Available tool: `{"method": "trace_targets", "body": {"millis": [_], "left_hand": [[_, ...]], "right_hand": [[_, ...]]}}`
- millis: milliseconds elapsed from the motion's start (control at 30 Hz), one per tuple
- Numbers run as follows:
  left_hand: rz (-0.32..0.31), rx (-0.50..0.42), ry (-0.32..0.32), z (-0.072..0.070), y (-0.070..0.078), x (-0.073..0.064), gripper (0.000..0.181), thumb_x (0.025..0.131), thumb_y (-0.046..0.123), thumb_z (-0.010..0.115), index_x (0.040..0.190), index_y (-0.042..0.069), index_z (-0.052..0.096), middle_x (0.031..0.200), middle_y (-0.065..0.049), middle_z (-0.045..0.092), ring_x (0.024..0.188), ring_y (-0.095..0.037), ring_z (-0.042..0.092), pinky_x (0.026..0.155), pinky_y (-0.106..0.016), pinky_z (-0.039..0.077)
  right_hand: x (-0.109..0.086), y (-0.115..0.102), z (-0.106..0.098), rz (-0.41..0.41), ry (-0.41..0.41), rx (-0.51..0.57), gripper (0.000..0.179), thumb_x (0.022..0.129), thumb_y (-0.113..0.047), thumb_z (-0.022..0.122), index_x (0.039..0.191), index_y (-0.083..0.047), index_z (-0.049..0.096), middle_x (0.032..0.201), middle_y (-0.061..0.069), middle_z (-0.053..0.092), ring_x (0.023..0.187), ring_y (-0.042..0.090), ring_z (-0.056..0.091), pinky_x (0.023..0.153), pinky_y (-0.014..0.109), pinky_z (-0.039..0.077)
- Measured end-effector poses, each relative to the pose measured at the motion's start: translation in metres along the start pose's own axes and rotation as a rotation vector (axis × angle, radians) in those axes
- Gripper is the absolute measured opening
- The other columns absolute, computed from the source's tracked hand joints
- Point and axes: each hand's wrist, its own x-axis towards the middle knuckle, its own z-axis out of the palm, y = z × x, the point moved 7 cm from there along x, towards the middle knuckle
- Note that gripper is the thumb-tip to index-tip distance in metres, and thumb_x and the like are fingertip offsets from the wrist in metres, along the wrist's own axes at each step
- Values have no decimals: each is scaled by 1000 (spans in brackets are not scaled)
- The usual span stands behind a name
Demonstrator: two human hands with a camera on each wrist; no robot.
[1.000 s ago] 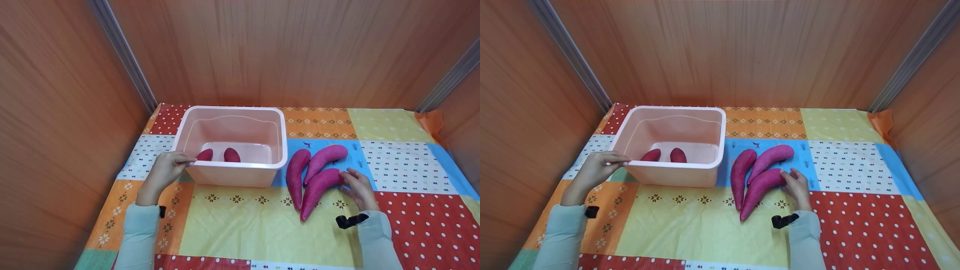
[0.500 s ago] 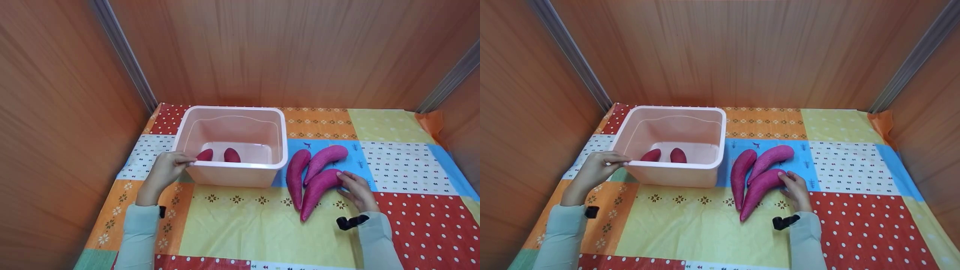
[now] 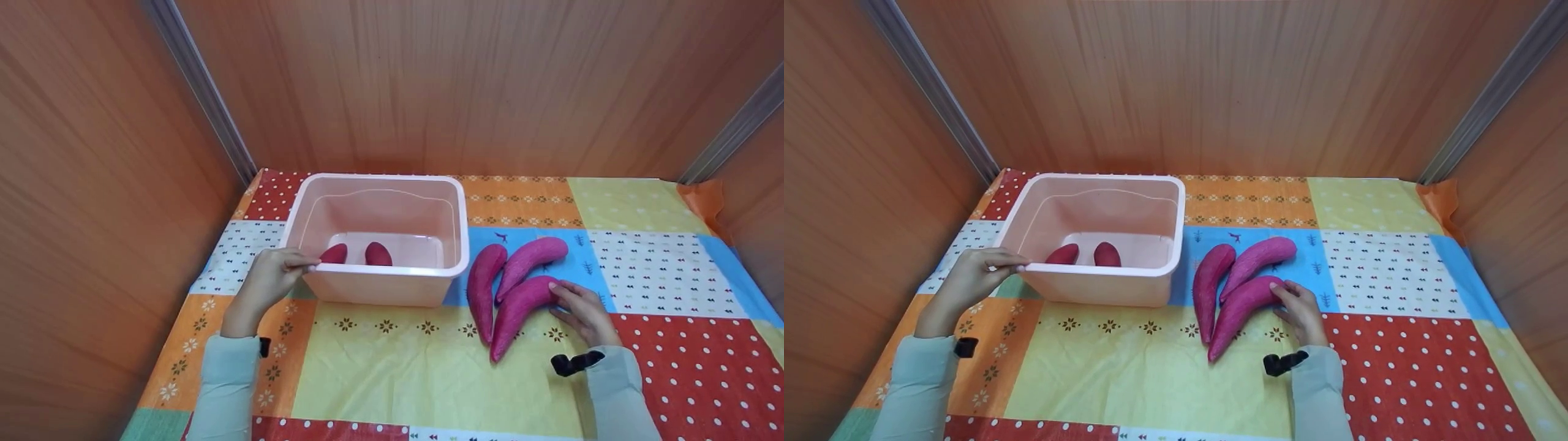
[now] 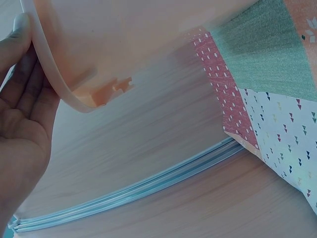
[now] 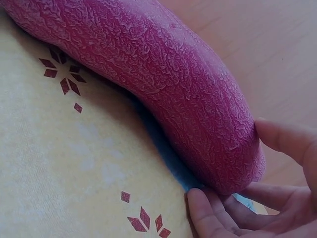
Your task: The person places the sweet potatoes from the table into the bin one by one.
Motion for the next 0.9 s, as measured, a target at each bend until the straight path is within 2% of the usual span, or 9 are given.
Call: {"method": "trace_targets", "body": {"millis": [200,433,700,900], "left_hand": [[0,2,0,0,0,0,21,87,4,68,104,12,76,107,-9,72,105,-29,66,89,-44,55],[49,28,39,-2,2,-2,17,85,1,70,99,8,77,95,-9,73,87,-23,66,80,-41,59],[20,11,20,-2,0,-1,19,86,2,69,102,8,76,98,-10,73,91,-25,67,84,-44,58],[25,16,20,-2,1,-1,18,86,2,69,101,8,76,99,-10,74,93,-25,67,85,-44,57]], "right_hand": [[0,1,-2,-1,0,-24,73,91,-34,66,144,-1,29,102,-12,58,97,3,57,105,32,47],[1,-2,0,-57,-19,-7,72,93,-28,64,145,5,26,93,-12,63,90,2,61,96,27,52],[2,-2,-2,-40,-12,-14,82,90,-31,67,149,4,22,94,-12,63,91,0,62,103,31,47],[2,-2,-2,-42,-21,36,78,90,-29,68,147,4,26,94,-11,64,92,2,63,103,30,47]]}}
